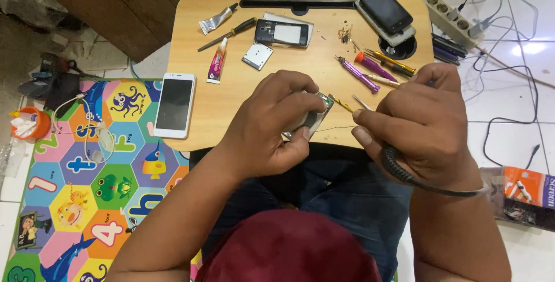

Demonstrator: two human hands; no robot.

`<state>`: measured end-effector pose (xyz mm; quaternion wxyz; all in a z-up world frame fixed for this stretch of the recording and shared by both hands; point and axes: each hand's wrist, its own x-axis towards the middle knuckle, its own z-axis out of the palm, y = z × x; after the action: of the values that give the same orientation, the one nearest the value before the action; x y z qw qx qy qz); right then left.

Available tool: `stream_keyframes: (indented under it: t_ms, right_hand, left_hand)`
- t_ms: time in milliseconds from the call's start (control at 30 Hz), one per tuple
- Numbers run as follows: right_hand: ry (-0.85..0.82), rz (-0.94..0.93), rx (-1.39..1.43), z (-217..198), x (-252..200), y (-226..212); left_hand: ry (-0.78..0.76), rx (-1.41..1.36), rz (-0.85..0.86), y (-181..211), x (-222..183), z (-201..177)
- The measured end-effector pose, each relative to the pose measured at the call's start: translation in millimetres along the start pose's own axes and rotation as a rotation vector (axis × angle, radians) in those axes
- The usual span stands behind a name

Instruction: Repairing a mobile phone motherboard by unscrewing components and soldering.

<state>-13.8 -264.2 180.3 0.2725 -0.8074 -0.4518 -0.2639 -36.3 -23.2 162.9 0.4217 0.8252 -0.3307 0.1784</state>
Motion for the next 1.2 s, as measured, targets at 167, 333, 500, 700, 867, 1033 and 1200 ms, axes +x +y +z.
stream_keyframes:
  t_ms: [167,333,500,700,867,1033,1200]
  right_hand:
    - [0.012,-0.035,-0.037,4.0,5.0,-1.5]
    - [0.001,-0.074,-0.114,5.3,11.3,0.0]
    - [0.024,-0.101,-0.140,11.8,9.5,11.0]
    - [0.026,-0.048,-0.025,24.8,0.0,19.2]
    - [0.116,0.080,0.153,34.5,-20.0,35.5]
    - [0.510,0.197,0.283,49.7,-59.7,68.7]
    - [0.882,0.721,0.709,58.9,-86.6,80.5]
  left_hand:
    - [-0.063,0.002,-0.012,0.0,4.5,3.2]
    - [-0.086,0.004,0.024,-6.4,4.4,5.1]
    - [-0.113,-0.233,-0.124,-10.3,1.7,-1.2]
    - [0.020,-0.352,-0.205,-25.1,-4.9,10.2]
    - [0.144,-0.432,-0.337,-48.4,-14.5,25.8]
    - [0.161,-0.050,-0.312,-88.5,-24.3,34.0]
    - [0.163,0.305,-0.172,-131.3,-42.0,47.2]
